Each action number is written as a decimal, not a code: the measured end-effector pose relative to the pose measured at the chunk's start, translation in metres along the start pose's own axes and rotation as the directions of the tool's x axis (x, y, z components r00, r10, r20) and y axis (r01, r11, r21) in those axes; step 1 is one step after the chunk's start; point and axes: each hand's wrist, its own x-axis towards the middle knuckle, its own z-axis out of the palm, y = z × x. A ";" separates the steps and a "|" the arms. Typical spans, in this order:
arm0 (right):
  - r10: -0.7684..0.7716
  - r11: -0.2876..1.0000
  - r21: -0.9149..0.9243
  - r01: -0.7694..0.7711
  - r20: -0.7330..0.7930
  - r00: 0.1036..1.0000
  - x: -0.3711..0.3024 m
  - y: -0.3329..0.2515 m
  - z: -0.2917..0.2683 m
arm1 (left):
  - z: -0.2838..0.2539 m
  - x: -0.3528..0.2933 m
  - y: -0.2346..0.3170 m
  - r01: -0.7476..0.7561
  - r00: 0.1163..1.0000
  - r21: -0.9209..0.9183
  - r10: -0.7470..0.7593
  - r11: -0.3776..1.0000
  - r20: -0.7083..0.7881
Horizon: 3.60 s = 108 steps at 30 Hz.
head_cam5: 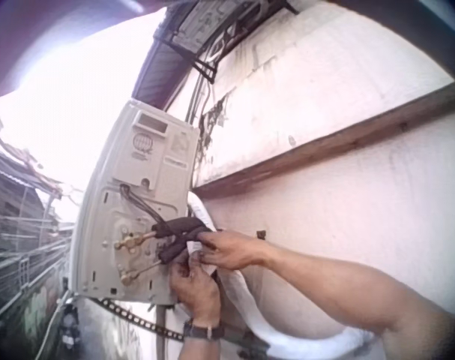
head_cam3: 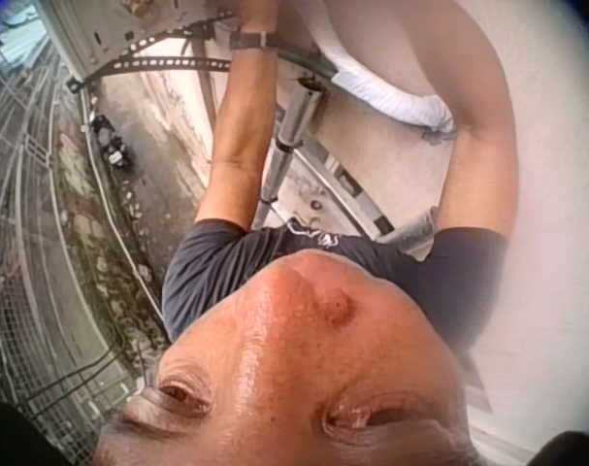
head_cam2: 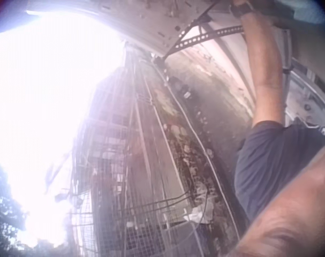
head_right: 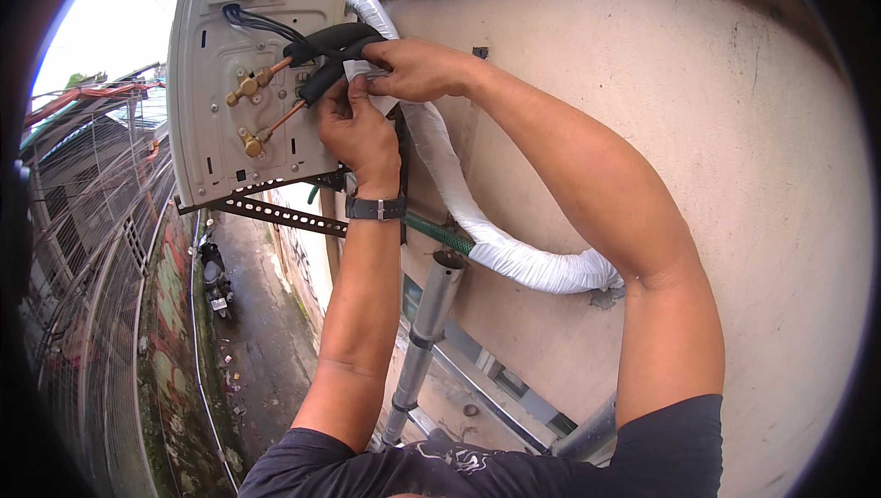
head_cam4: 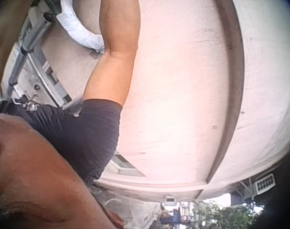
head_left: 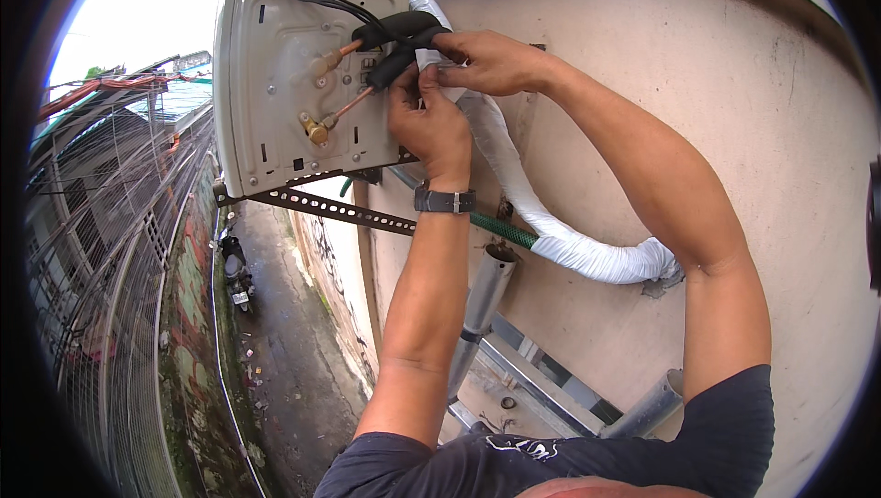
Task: The person wraps white tape around a pipe assembly and connects a black electrical wire to the outdoor air conditioning unit by hand.
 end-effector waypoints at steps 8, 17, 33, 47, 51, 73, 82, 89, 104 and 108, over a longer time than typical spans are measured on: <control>0.100 0.911 0.410 -0.052 -0.096 0.990 -0.010 0.025 -0.018 | 0.055 0.021 -0.023 0.389 0.921 -0.646 -0.298 0.657 0.251; -0.023 0.996 -0.088 0.000 -0.256 0.966 0.005 0.038 -0.040 | 0.038 0.032 -0.031 0.592 0.799 -0.451 -0.414 0.668 0.435; -0.100 0.994 0.038 0.107 -0.157 0.983 -0.003 0.014 -0.048 | 0.038 0.022 -0.030 -0.126 0.953 -0.061 0.138 0.990 0.270; -0.258 0.920 -0.372 0.124 -0.336 0.906 0.016 0.029 -0.039 | 0.039 0.020 -0.008 -0.048 0.984 0.031 0.042 0.998 0.172; -0.348 0.919 -0.322 0.228 -0.387 0.854 0.018 0.026 -0.029 | 0.040 0.018 0.006 0.006 0.986 -0.016 -0.004 1.000 0.164; -0.192 0.964 -0.233 0.127 -0.279 0.941 -0.002 -0.009 -0.046 | 0.015 -0.003 0.027 -0.104 0.981 0.066 0.091 0.992 0.174; 0.006 0.953 0.291 0.090 -0.315 0.949 -0.012 -0.033 -0.038 | 0.021 0.022 0.066 0.302 0.904 -0.063 -0.264 0.951 0.336; -0.201 0.948 0.177 0.266 -0.317 0.927 0.009 -0.005 -0.032 | -0.016 0.050 0.074 -0.161 0.959 0.284 0.082 0.945 0.270; -0.105 0.813 0.550 0.189 -0.181 0.978 0.010 0.012 -0.027 | 0.013 0.055 0.073 -0.242 0.969 0.448 0.194 0.861 0.151; -0.038 0.740 0.668 0.080 -0.078 0.996 0.004 -0.001 -0.034 | 0.033 0.057 0.049 0.076 0.995 -0.098 -0.070 0.992 0.070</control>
